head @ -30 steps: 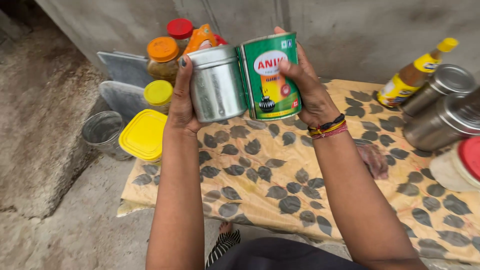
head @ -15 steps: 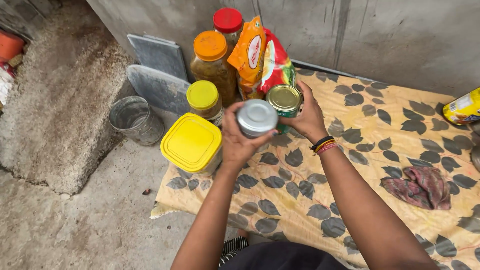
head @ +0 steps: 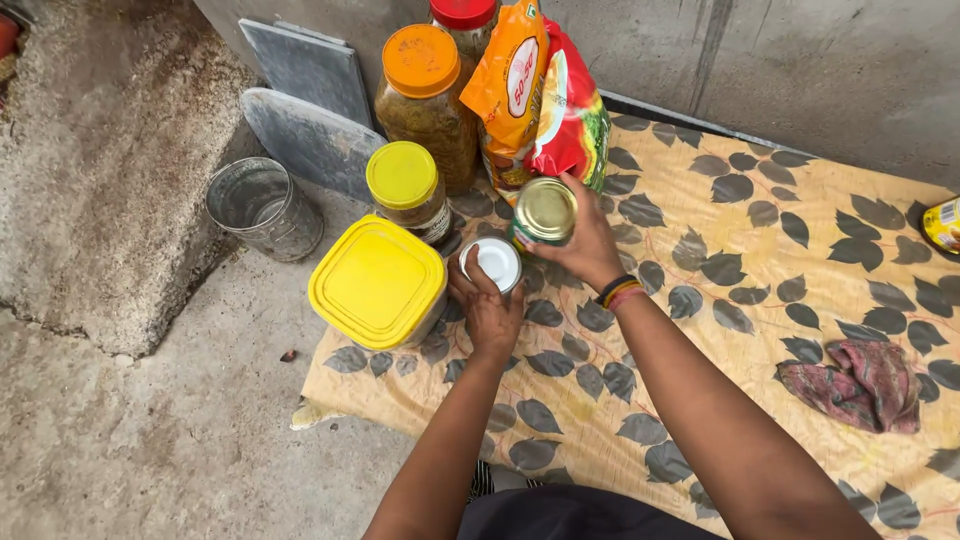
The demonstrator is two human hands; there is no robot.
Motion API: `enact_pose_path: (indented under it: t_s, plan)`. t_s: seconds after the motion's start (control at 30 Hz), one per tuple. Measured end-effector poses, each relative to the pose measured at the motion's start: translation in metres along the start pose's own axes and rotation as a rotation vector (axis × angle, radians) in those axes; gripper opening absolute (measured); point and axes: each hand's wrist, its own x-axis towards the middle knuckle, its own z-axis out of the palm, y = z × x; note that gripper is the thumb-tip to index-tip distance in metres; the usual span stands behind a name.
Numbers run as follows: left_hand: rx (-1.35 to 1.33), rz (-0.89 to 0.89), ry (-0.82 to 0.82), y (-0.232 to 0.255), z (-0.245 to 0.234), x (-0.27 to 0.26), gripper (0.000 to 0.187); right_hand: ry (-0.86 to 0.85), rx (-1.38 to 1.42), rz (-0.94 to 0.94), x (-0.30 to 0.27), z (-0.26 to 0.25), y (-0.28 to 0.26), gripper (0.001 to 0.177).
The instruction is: Organizing various groceries, packets, and containers between a table and a low surface.
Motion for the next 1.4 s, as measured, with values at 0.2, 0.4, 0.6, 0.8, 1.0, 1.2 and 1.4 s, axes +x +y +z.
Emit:
enact_pose_path:
  t_s: [0.2, 0.4, 0.6, 0.8, 1.0, 1.2, 1.4]
  plan:
    - [0.304, 0.178, 0.036, -0.002, -0.001, -0.012, 0.072, -0.039, -0.026, -0.081, 0.023, 0.043, -0.014, 0.099]
    - [0.416, 0.186, -0.073, -0.013, -0.006, -0.013, 0.069, -0.047, -0.021, -0.080, 0.010, 0.080, 0.004, 0.062]
    - [0.437, 0.108, -0.068, -0.008, 0.007, -0.001, 0.065, -0.219, 0.086, -0.013, 0.011, 0.084, 0.012, 0.071]
    - [0.461, 0.296, 0.015, 0.005, -0.024, -0.010, 0.057, -0.105, 0.242, 0.042, -0.010, 0.075, 0.002, 0.091]
    - [0.274, 0.507, 0.375, -0.030, -0.119, -0.056, 0.105, -0.278, 0.295, 0.098, -0.069, 0.093, 0.040, 0.067]
    - [0.038, 0.197, 0.168, -0.082, -0.185, -0.019, 0.159, -0.410, 0.440, -0.014, -0.048, 0.105, 0.018, 0.096]
    - [-0.217, -0.090, -0.011, -0.084, -0.170, -0.008, 0.169, -0.081, 0.113, 0.113, -0.086, 0.099, -0.024, 0.050]
